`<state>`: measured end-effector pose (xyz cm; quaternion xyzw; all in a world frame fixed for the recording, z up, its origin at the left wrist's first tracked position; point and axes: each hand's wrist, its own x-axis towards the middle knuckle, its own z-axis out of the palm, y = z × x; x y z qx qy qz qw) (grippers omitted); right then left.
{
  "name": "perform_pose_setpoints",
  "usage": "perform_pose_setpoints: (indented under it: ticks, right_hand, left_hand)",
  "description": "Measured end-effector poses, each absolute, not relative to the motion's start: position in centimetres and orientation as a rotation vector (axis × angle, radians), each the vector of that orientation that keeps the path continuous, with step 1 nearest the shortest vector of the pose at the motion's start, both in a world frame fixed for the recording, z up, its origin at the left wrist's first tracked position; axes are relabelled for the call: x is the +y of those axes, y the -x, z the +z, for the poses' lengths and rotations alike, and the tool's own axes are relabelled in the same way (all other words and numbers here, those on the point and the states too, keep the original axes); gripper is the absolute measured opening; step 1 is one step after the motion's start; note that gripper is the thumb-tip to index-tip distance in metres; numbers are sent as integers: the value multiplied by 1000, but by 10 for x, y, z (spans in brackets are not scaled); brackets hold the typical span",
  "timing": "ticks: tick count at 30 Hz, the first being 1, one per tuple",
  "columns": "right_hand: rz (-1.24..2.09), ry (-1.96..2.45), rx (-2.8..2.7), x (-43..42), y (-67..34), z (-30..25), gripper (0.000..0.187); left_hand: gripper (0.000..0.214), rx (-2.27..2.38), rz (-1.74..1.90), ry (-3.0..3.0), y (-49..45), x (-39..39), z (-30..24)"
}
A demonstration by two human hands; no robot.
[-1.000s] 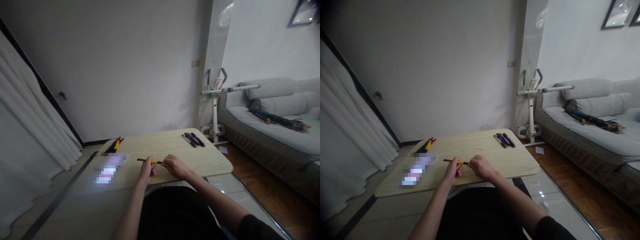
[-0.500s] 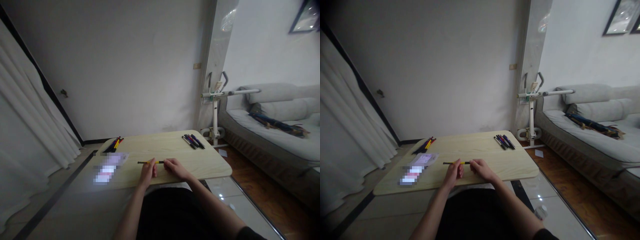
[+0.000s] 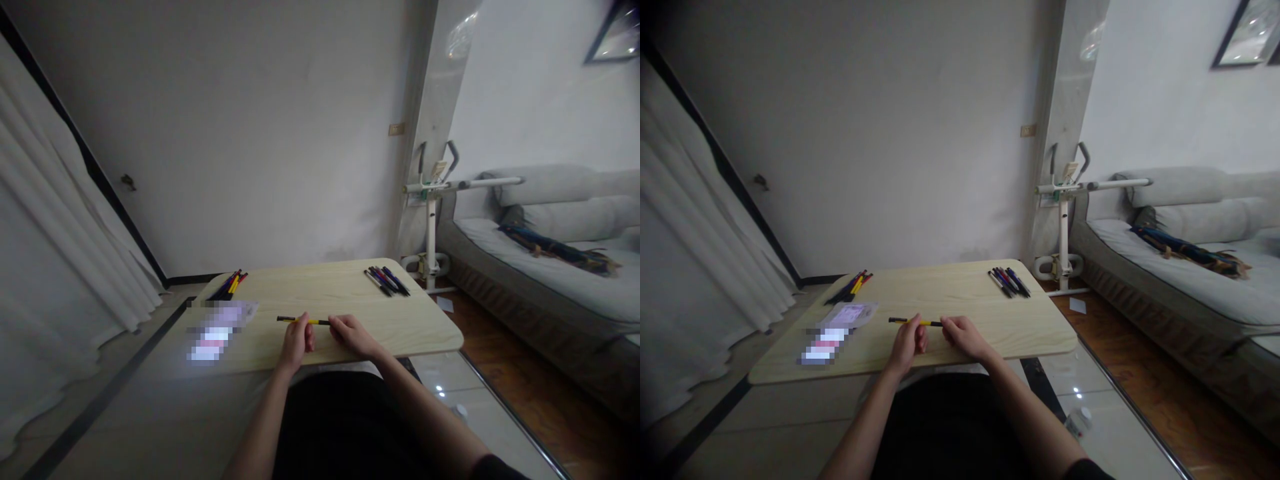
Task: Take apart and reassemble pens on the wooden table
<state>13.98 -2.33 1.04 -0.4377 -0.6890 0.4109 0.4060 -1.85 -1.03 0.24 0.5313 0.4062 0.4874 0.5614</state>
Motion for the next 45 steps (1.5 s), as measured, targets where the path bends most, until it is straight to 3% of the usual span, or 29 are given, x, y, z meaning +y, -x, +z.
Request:
perform_pose_setpoints:
  ticks: [24, 45]
  right_hand:
    - [809, 1147, -1875, -24, -141, 11, 42]
    - [838, 1128, -1854, -24, -140, 10, 42]
  left_hand:
    - [44, 928, 1128, -1218, 18, -11, 5]
    - [45, 906, 1159, -1231, 18, -9, 1]
